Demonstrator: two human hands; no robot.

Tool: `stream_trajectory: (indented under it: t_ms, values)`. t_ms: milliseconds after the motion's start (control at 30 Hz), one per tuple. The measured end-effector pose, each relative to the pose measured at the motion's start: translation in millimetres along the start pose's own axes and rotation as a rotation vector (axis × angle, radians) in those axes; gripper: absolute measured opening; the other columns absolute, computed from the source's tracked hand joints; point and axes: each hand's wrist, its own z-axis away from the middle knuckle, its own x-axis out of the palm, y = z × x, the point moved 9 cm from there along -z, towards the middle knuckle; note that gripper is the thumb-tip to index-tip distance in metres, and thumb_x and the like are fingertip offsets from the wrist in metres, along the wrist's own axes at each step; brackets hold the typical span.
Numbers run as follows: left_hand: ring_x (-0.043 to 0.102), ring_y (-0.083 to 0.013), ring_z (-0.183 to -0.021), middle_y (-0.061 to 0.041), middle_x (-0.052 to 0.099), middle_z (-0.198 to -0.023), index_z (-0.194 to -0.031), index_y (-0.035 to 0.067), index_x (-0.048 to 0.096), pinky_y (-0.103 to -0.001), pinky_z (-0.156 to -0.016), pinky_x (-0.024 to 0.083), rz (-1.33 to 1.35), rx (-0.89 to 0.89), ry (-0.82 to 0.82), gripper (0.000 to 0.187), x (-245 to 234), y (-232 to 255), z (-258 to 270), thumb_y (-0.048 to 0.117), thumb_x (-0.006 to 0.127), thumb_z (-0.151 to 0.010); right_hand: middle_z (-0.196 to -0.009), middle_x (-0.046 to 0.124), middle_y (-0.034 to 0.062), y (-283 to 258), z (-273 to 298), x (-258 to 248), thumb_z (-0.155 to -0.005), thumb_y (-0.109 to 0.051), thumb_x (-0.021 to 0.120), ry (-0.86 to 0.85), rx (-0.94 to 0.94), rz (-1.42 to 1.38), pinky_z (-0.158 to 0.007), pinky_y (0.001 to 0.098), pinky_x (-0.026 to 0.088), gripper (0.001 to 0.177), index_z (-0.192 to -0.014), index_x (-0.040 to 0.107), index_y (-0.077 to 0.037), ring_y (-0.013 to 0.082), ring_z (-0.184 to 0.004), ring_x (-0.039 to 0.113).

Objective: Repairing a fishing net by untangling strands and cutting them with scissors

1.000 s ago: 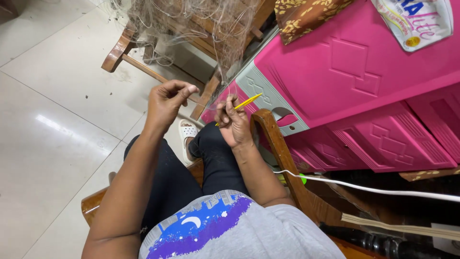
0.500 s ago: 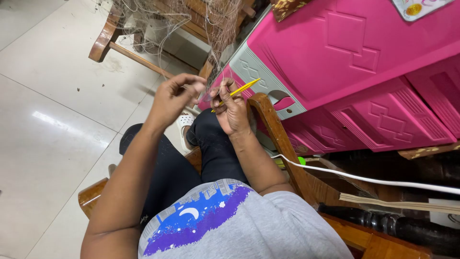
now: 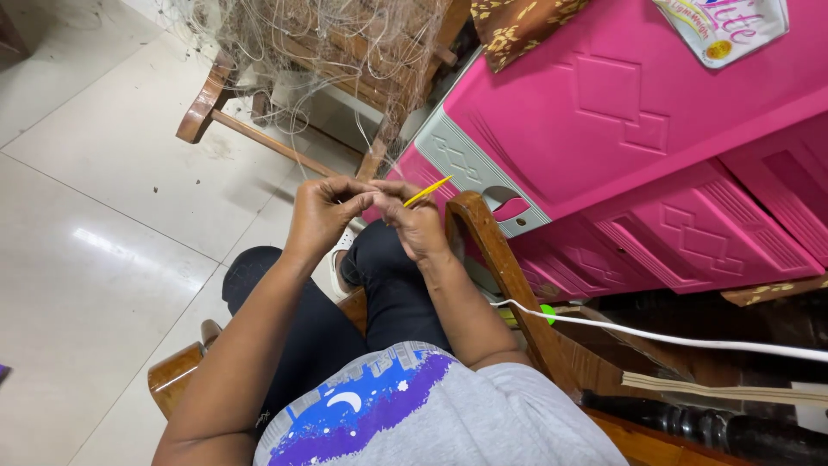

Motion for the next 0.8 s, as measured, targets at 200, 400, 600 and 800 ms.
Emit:
stream_trajectory:
  t_ms: [200,400,600,800]
  values:
    - [0.058,-0.006,-0.059,-0.009,0.071,-0.067,-0.098,0.005,0.081,-0.019,-0.057,0.045,0.103,-0.023,0.053,0.017,-23,-12,-10,0.013,0.088,-0.085,-0.111,0.071,0.0143,-32,-4,-19,-0.1,-0.017,0.069,0.098,-0.047,-0.037,-0.054,0.0141,0.041,0.009,-0.102,0.067,-0.009,0.011,-0.078,0.064]
    - [0.06,-0.0054,-0.062,-0.008,0.073,-0.075,-0.1,0.002,0.078,-0.016,-0.057,0.045,0.242,-0.056,0.072,0.018,-37,-8,-11,0.013,0.086,-0.088,-0.088,0.072,0.0057,-58,-11,-29,-0.105,-0.029,0.061,0.124,-0.077,-0.116,-0.052,0.0122,0.038,0.011,-0.106,0.056,-0.019,0.0071,-0.074,0.067]
    - [0.061,-0.0054,-0.061,-0.007,0.071,-0.073,-0.099,0.001,0.077,-0.015,-0.055,0.045,0.326,-0.073,0.048,0.019,-21,-19,-11,0.013,0.086,-0.088,-0.108,0.067,0.0047,-31,-17,-9,-0.105,-0.05,0.053,-0.004,-0.032,-0.337,-0.058,0.0142,0.043,0.033,-0.118,0.061,-0.02,0.0088,-0.086,0.061]
    - [0.059,-0.0049,-0.06,-0.007,0.069,-0.07,-0.098,0.001,0.079,-0.016,-0.056,0.046,0.26,-0.059,0.019,0.018,-8,-21,-7,0.01,0.088,-0.085,-0.111,0.066,0.0122,12,-7,30,-0.087,-0.051,0.069,-0.055,0.023,-0.232,-0.063,0.0168,0.051,0.068,-0.132,0.062,0.0,0.0152,-0.093,0.067]
